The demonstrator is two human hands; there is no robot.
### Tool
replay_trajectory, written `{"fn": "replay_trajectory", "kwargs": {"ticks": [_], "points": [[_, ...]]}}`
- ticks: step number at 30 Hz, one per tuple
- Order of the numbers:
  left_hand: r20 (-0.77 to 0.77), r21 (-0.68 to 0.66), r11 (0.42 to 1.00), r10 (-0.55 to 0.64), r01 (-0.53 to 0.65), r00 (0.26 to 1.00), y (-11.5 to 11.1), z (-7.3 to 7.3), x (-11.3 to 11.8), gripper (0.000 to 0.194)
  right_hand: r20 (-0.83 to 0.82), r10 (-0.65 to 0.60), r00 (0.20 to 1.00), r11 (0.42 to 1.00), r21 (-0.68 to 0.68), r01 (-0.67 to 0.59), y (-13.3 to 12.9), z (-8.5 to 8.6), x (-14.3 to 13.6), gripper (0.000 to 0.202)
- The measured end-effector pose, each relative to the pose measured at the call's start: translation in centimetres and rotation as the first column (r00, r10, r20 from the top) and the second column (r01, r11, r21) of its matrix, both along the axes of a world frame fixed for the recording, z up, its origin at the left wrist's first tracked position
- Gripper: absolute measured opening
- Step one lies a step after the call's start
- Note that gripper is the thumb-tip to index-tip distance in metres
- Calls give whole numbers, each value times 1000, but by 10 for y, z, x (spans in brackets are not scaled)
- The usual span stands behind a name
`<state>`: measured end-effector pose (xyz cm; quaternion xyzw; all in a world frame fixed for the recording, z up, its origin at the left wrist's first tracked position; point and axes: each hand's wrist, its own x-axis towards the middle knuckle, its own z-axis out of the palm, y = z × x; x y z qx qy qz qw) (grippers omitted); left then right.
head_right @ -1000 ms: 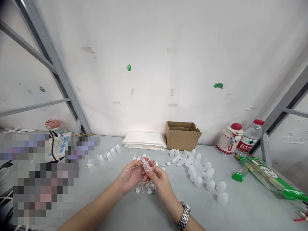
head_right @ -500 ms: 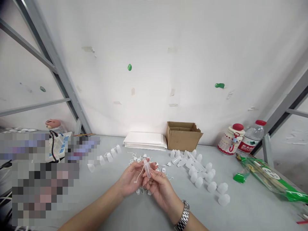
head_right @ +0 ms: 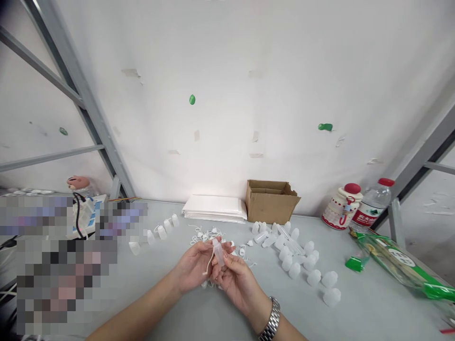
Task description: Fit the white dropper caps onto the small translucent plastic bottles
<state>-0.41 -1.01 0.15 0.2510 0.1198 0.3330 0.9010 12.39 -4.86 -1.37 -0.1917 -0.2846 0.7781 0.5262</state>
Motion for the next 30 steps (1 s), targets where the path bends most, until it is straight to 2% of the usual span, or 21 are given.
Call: {"fn": "replay_trajectory", "kwargs": {"ticks": [5, 8, 12, 19, 22, 30], "points": [[-46, 104, 992, 77, -72, 996, -4, 7, 1, 18, 218, -109, 970, 984, 162, 74, -4, 12, 1, 30], [-56, 125, 989, 80, -73, 995, -6, 9, 2, 17, 256, -130, 958, 976, 203, 78, -5, 15, 2, 30], [-78, 116, 991, 68, -59, 995, -4, 7, 1, 20, 196, -86, 977, 987, 152, 56, -3, 11, 1, 27], [-45, 15, 999, 51, -51, 998, -5, 6, 1, 22, -10, 8, 1000, 1000, -1, -8, -1, 3, -3, 16], [-31, 7, 999, 36, -36, 999, -6, 6, 1, 23, -38, 37, 999, 999, 18, -36, -2, 3, -3, 17], [-9, -25, 999, 27, -27, 1000, -5, 7, 0, 24, 10, 58, 998, 997, 44, -59, -2, 1, -1, 21]]}}
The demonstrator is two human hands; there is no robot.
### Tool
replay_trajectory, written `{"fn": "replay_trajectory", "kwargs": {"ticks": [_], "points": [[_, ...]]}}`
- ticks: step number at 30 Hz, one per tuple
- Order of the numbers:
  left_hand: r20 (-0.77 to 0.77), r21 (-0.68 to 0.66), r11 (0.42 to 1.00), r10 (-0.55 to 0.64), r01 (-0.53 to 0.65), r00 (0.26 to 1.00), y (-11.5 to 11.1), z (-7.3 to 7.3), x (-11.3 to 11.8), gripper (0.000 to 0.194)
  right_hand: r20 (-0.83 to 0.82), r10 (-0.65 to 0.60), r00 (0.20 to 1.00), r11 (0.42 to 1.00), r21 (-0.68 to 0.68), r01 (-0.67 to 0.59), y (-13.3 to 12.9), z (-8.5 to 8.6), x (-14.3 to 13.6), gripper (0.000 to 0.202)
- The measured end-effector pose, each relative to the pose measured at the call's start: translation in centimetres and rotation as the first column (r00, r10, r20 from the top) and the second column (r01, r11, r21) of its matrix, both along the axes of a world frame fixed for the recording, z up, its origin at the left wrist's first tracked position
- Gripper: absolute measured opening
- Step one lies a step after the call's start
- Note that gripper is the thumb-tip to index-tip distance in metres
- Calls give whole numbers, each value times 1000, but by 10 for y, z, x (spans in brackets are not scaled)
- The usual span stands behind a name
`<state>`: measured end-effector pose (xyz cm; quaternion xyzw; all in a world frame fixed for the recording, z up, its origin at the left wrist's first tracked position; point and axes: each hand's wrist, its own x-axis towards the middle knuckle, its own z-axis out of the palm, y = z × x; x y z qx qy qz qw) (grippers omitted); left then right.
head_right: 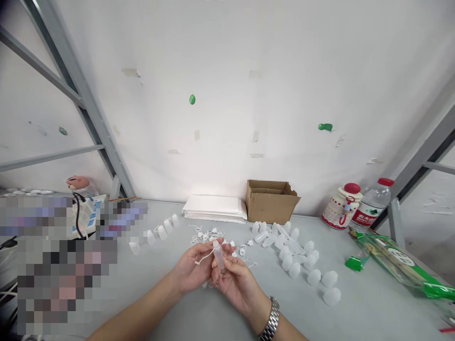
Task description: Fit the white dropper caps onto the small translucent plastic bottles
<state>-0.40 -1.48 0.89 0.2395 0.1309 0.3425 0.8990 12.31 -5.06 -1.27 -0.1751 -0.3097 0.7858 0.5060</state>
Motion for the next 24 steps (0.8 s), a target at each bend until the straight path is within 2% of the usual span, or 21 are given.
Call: {"fn": "replay_trajectory", "kwargs": {"ticks": [4, 9, 20, 24], "points": [[-5, 15, 999, -45, 45, 999, 0, 1, -1, 25, -1, -2, 1000, 1000, 9, 2, 0, 0, -1, 20], [-46, 122, 993, 7, -1, 999, 0, -1, -2, 26, 29, -31, 999, 998, 50, 30, -1, 1, 0, 21], [-136, 278, 960, 67, -26, 988, -3, 4, 0, 22, 201, -171, 965, 976, 169, 138, -5, 10, 0, 28], [-192, 355, 934, 110, -35, 975, -4, 8, -2, 23, 305, -284, 909, 945, 246, 213, -5, 10, 1, 26]]}}
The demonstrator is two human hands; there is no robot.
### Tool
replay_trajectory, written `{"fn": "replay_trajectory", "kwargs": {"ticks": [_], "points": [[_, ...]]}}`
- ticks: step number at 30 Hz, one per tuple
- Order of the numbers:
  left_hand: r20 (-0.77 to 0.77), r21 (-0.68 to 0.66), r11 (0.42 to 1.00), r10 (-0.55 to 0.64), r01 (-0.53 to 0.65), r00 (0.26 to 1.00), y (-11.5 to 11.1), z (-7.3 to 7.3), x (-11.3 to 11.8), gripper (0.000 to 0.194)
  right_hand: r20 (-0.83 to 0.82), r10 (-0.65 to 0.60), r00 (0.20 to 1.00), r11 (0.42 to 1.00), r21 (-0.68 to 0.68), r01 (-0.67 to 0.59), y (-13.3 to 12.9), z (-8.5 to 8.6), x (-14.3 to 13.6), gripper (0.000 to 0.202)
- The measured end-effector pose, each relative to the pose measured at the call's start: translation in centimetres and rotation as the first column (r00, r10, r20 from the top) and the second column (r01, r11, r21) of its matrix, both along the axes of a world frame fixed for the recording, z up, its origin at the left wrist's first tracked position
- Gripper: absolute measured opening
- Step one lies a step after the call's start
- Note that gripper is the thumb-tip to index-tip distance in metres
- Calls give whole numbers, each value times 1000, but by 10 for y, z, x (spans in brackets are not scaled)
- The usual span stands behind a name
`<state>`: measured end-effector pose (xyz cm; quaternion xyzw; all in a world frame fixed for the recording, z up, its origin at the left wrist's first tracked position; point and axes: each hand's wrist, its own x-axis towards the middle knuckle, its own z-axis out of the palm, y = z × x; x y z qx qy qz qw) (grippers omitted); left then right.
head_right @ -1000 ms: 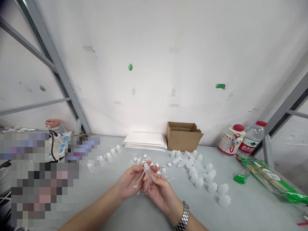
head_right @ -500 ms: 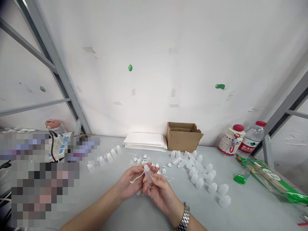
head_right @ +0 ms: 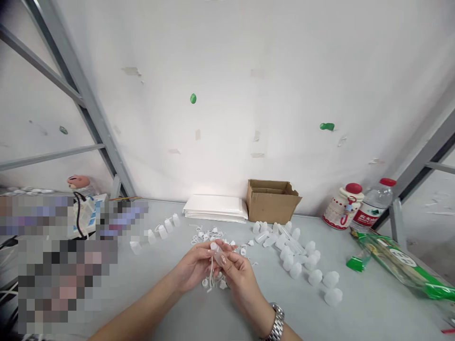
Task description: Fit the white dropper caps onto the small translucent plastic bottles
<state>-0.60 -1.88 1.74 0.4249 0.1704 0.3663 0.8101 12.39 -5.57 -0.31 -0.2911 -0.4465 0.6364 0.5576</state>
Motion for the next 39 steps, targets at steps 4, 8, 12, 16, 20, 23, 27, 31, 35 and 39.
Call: {"fn": "replay_trajectory", "kwargs": {"ticks": [4, 8, 12, 16, 20, 23, 27, 31, 35, 39], "points": [[-34, 73, 994, 81, -79, 996, -2, 4, -1, 24, 149, -135, 980, 990, 72, 125, 0, 0, 3, 20], [-29, 118, 984, 134, -130, 991, -2, 4, -3, 27, 230, -246, 942, 967, 122, 223, -2, 4, 3, 19], [-1, 109, 981, 162, -161, 987, 0, 3, -5, 27, 260, -277, 925, 959, 134, 249, -3, 5, 2, 22], [19, 77, 982, 174, -175, 985, 2, 1, -4, 30, 241, -283, 928, 958, 109, 263, -3, 5, 2, 25], [24, 25, 976, 217, -217, 976, 2, -1, -2, 27, 225, -241, 944, 970, 68, 231, -3, 7, 2, 25], [20, -7, 969, 249, -249, 968, 1, -2, -1, 27, 184, -205, 961, 979, 46, 200, -2, 8, 2, 25], [14, -48, 957, 286, -285, 958, 0, 0, -1, 23, 165, -195, 967, 981, 24, 193, -1, 7, 1, 26], [28, -50, 960, 277, -275, 961, 1, 0, -2, 13, 188, -196, 962, 981, 35, 193, -1, 7, 1, 24], [35, -56, 969, 241, -239, 970, 2, -1, -1, 15, 199, -184, 963, 983, 50, 177, 0, 5, 2, 25], [70, -103, 980, 177, -169, 982, 3, 1, -1, 22, 182, -165, 969, 985, 73, 154, 3, -2, 3, 32]]}}
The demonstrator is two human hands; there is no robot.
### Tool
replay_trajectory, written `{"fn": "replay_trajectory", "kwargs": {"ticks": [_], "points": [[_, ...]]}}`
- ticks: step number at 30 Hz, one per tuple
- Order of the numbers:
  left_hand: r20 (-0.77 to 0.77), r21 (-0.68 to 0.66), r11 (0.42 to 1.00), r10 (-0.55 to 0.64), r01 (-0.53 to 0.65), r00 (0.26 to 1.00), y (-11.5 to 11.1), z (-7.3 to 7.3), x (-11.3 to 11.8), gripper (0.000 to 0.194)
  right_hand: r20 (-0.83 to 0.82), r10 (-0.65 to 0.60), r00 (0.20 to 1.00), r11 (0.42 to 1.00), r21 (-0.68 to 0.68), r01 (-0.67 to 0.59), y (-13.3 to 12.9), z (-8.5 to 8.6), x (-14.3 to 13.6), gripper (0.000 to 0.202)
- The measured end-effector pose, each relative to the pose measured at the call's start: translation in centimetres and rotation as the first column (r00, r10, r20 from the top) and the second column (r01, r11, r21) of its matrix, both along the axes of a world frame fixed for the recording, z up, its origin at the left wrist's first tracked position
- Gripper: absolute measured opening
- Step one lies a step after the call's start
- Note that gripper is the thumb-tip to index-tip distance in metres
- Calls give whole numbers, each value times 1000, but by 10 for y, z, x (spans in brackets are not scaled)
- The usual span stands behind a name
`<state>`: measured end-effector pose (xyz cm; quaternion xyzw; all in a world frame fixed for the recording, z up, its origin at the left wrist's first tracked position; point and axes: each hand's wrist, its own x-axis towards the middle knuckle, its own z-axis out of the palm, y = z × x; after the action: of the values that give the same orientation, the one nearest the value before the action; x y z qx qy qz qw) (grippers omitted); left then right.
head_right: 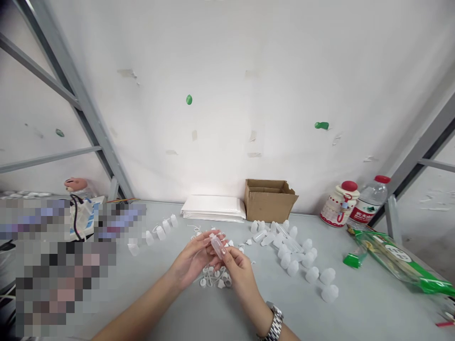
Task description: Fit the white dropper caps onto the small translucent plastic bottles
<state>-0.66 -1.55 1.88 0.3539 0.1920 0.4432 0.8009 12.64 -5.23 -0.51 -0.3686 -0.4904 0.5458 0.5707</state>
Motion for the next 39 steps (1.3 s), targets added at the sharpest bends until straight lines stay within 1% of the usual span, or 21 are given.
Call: {"fn": "replay_trajectory", "kwargs": {"ticks": [4, 10, 12, 14, 17, 22, 25, 27, 31, 35, 39], "points": [[29, -23, 998, -57, 58, 998, 1, 0, -1, 26, 29, 4, 1000, 1000, -4, -3, 1, -4, 0, 36], [84, -48, 991, -119, 123, 989, 1, -3, 1, 25, 81, -63, 995, 998, -25, 65, -1, 1, -3, 36], [73, -53, 993, -102, 106, 992, 1, -3, 3, 22, 80, -92, 993, 995, -41, 96, -2, 3, -4, 35], [29, -39, 997, -69, 70, 997, 0, -2, 4, 22, 74, -120, 990, 991, -47, 123, -3, 4, -6, 34], [-28, -12, 999, -40, 40, 999, -1, -2, 3, 27, 89, -156, 984, 987, -19, 158, -4, 3, -7, 31], [-45, 25, 999, -40, 42, 998, -3, -3, 1, 32, 229, -263, 937, 965, 57, 257, -6, 1, -7, 28], [-57, 41, 998, -45, 48, 997, -5, -4, 2, 36, 259, -281, 924, 959, 58, 276, -7, 1, -7, 28], [-72, 43, 998, -43, 46, 996, -5, -4, 2, 38, 231, -262, 937, 965, 30, 262, -7, 1, -7, 29], [-100, 23, 999, -34, 36, 994, -4, -4, 2, 42, 104, -186, 977, 978, -70, 194, -5, 3, -7, 33], [-68, -22, 999, -42, 41, 997, -2, -6, 2, 44, -32, -71, 997, 989, -133, 66, -3, 4, -6, 31], [-37, -57, 997, -56, 54, 998, -2, -8, 3, 41, -199, 36, 979, 986, -154, -67, -2, 3, -5, 27]]}}
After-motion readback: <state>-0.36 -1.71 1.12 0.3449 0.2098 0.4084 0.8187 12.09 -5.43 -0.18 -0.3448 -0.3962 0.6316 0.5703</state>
